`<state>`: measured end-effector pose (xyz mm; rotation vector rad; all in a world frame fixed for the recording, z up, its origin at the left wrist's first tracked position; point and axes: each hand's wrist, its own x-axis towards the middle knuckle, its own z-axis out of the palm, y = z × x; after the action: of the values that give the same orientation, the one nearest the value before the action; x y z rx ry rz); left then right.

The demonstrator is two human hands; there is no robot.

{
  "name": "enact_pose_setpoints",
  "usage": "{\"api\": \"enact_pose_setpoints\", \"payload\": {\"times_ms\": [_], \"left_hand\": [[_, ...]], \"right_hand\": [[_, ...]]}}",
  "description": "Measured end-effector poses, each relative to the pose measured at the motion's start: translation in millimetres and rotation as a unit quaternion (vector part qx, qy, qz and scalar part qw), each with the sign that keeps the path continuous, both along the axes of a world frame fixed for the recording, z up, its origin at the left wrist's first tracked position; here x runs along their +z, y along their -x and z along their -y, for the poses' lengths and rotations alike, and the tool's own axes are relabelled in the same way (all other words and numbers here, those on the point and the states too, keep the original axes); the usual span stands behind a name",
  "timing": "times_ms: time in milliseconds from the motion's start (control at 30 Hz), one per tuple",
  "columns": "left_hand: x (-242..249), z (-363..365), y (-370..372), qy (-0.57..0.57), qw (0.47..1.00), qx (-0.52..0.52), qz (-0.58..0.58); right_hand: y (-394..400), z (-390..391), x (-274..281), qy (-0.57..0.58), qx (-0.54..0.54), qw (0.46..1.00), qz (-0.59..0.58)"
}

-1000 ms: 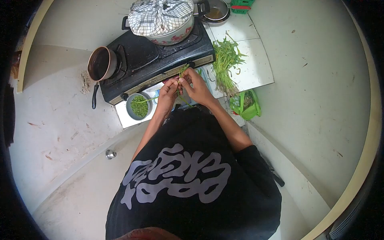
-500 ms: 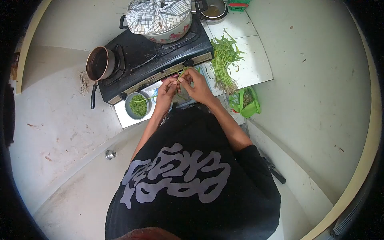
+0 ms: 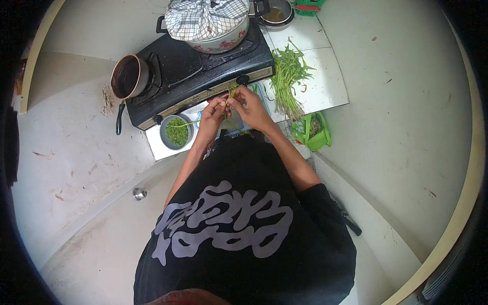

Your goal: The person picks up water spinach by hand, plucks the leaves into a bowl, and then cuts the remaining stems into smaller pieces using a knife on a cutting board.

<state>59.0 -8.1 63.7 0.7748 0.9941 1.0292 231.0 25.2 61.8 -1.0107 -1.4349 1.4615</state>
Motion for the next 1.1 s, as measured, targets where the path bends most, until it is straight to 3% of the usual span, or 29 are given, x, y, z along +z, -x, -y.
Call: {"api": "enact_pose_setpoints", "payload": {"times_ms": [433,633,700,733,800,967,1033,1100], "left_hand": [[-4.7,-1.1,-1.1,-0.014,0.998,-0.035,-0.042],[-4.3,-7.1,10.0,0.033,0.998,0.048,-0.027],[-5.4,-9.2,17.1,0.033,0.998,0.055,-0.027],[-0.5,-10.1,19.6,0.049,0.996,0.061,-0.046],[-0.8,-9.5,22.7,0.059,0.994,0.077,-0.050],[-6.2,-5.2,24.2,0.069,0.993,0.090,-0.023],[-8.0,-2.3,24.2,0.082,0.992,0.095,-0.026],[-11.3,0.2,23.8,0.065,0.993,0.103,-0.005]], "right_hand": [[-13.3,-0.4,1.7,-0.036,0.043,0.993,0.100],[-36.2,0.5,-11.2,0.041,0.013,0.998,0.041],[-50.4,-3.5,-14.9,0.032,0.020,0.982,0.184],[-58.1,-4.5,-26.7,0.032,0.020,0.982,0.184],[-71.4,-1.8,-66.5,0.013,0.053,0.955,0.293],[-77.2,-1.9,-116.0,0.053,0.080,0.939,0.331],[-68.5,-8.5,-110.5,0.044,0.086,0.933,0.346],[-57.9,-15.4,-106.2,-0.001,0.026,0.941,0.338]]}}
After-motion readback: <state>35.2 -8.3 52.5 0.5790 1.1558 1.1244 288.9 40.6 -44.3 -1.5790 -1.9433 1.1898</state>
